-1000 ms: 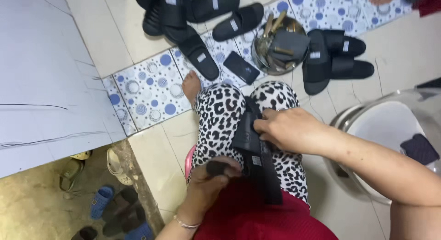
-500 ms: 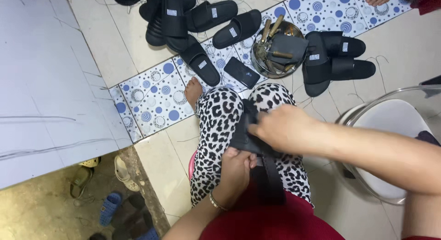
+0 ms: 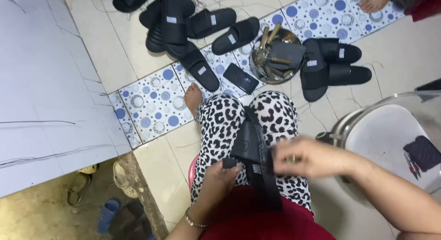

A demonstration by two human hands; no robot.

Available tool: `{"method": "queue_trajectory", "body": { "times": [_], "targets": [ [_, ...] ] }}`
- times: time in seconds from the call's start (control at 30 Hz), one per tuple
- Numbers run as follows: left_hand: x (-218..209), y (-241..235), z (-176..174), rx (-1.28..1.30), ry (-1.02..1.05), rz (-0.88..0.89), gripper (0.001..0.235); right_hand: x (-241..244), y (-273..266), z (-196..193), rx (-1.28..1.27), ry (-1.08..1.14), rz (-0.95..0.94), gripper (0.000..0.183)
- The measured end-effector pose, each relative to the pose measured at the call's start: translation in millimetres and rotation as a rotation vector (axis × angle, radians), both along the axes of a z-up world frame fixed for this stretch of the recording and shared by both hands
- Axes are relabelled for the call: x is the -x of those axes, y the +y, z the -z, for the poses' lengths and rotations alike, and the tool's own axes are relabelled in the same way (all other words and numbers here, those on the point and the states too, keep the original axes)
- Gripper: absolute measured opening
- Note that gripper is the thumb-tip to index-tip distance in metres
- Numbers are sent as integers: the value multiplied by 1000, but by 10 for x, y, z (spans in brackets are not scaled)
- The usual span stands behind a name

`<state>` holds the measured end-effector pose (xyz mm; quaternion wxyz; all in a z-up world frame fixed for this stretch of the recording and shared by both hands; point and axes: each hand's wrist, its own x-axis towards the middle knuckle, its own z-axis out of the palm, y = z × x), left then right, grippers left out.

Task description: The person sits on the floor and sews a black slipper held on their lap using a needle and thread. They repeatedly push the needle through the slipper's strap and pull the thread to stitch it.

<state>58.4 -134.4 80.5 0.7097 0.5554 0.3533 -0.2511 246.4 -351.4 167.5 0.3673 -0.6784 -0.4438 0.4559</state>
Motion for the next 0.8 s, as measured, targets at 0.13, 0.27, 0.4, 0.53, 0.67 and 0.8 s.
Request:
{"method": "queue_trajectory", "body": {
  "times": [0.13,0.27,0.4,0.53,0.67,0.8],
  "targets": [
    [170,93,347,-88,-247,-20,27,110,-133,210,487,-739,-224,17],
    [197,71,466,-270,-200,108,48,82,-32,244,415,-940,83,19],
    [205,109,292,-290,-258,138,40,235,13,662,355,-843,190,54],
    [349,306,459,-358,-165,261,26,183,-20,709,98,-734,385,13],
    [769,980,731,-1270,-277,500,11,-204,-634,539,387,-521,984,22],
    [1026,1618,553,-1847,-128,569,9,-1123,-2508,1325,53,-692,1506,10]
  ]
}}
